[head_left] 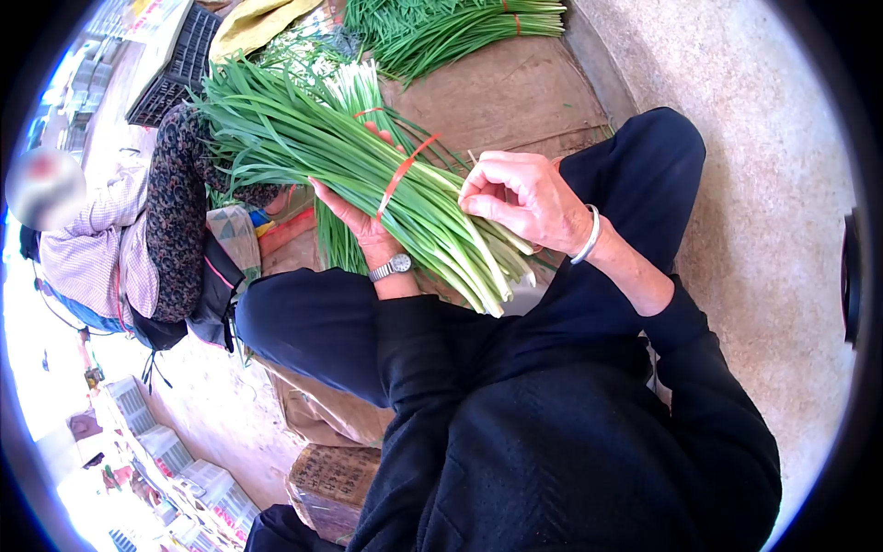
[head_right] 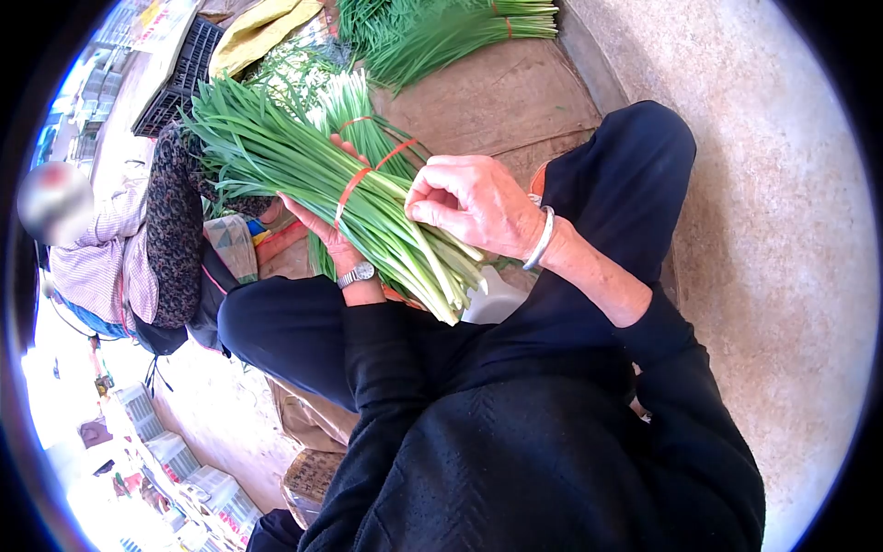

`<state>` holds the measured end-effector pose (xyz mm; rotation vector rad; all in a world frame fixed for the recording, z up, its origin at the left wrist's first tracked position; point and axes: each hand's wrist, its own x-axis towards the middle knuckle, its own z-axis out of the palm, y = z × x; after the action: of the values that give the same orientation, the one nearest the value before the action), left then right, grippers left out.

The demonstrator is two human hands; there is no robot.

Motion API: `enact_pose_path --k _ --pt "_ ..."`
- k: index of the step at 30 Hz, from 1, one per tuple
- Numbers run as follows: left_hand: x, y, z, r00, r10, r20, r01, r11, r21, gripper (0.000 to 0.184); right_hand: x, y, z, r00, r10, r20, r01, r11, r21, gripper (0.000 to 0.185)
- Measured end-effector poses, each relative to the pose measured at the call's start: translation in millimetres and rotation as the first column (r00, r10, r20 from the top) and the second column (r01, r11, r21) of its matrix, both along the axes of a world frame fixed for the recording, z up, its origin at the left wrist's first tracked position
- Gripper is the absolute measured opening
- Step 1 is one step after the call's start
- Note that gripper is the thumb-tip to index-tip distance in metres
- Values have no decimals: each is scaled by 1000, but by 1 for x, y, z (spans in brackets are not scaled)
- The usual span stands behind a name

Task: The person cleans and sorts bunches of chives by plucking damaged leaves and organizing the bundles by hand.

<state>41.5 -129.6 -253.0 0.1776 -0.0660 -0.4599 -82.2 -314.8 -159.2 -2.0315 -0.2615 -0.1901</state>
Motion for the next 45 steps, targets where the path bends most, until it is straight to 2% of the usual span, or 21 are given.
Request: enact_pose_path --k 2,4,6,8,9,10,11,12,14,18,21,24,31,34,36,37,38,40,42,44,45 --pt "1 0 0 1000 2 13 -2 1000 10 83 -2 -1 8 989 -11 -150 49 966 254 10" --pt "1 0 0 1000 0 20 0 1000 -2 84 1 -7 12 978 -8 -208 114 857 502 12" --pt "0 1 -1 1000 -2 26 2 1000 -13 85 5 -28 25 980 -65 -186 158 826 542 15" --pt "0 2 -2 1000 1 30 0 1000 -17 85 10 -42 34 968 -234 -92 250 858 449 16" --pt "1 2 -1 1000 2 30 -1 1000 -19 85 16 -45 36 949 -310 -64 314 897 312 16" --pt "1 2 -1 1000 -4 28 5 1000 -31 85 16 -43 33 949 -310 -63 314 897 311 16" --pt "1 3 -2 1000 -11 25 12 999 -43 85 17 -38 27 949 -308 65 305 951 51 17" --pt "1 3 -2 1000 -13 27 14 999 -44 85 18 -34 23 944 -271 187 308 927 -213 18" --pt "1 1 2 997 2 83 -5 999 35 85 10 -25 25 988 -138 66 149 966 -210 14" --pt "0 0 1 998 -30 55 31 999 -21 86 3 0 16 990 -138 28 141 980 -141 12" --pt "2 1 3 992 -97 79 103 991 -83 85 5 5 12 992 -95 86 116 955 -273 12" --pt "1 1 -1 994 -36 105 33 999 25 84 5 9 14 981 -86 175 153 898 -413 11" --pt "3 -3 1 982 -138 131 139 990 -6 82 9 11 2 959 -38 282 197 803 -562 14" --pt "0 -7 4 986 -137 94 136 990 23 82 12 -1 -3 986 -42 162 110 894 -435 11" --pt "0 -8 5 989 -132 71 129 991 45 82 16 -11 -6 997 46 -64 -55 986 -157 7" --pt "1 -9 5 987 -138 78 135 990 44 82 16 -18 -3 963 88 -254 -97 995 -26 16" --pt "1 -9 5 986 -144 86 140 989 42 82 15 -21 -2 963 88 -254 -97 995 -25 16" --pt "-3 -10 8 987 -150 60 150 989 7 82 14 -23 6 881 185 -436 3 919 395 15" --pt "-4 -11 11 987 -156 35 157 987 -28 82 11 -37 14 882 153 -446 45 914 402 15" --pt "-3 -11 10 996 -89 11 87 991 97 82 10 -39 10 958 -17 -285 45 995 92 14" --pt "-3 -12 10 996 -90 11 89 991 96 82 8 -33 10 971 -29 -236 50 995 82 17"
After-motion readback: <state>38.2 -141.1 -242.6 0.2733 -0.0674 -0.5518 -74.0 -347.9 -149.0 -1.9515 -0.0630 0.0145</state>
